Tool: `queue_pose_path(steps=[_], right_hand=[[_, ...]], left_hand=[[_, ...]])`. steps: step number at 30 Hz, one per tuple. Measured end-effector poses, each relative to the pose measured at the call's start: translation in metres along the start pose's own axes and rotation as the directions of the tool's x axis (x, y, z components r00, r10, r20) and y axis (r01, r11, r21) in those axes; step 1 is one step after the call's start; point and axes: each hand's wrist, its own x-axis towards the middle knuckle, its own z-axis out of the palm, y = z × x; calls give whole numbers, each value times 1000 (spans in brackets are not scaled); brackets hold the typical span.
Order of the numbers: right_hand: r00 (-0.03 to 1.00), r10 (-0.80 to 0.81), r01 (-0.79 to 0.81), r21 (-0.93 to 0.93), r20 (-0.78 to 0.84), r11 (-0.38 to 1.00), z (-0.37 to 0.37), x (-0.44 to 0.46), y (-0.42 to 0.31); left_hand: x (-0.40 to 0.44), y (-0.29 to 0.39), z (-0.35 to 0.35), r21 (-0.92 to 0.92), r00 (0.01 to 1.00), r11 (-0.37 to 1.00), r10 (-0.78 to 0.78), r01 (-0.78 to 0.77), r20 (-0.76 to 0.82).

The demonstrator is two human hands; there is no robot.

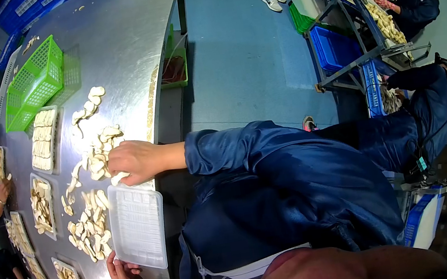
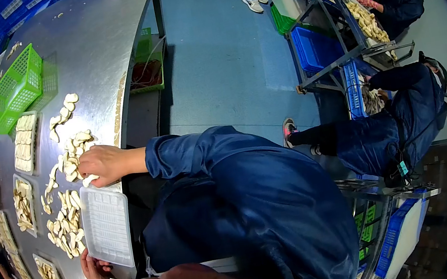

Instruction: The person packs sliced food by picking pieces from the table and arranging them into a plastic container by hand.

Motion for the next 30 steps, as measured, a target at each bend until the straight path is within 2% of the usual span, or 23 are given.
queue_pose_path(steps=[30], right_hand=[[1000,2,-1,-38,20,999,-1,0,-4]], left_hand=[[0,-5,-2,-11,999,1000,23,-24,-31]])
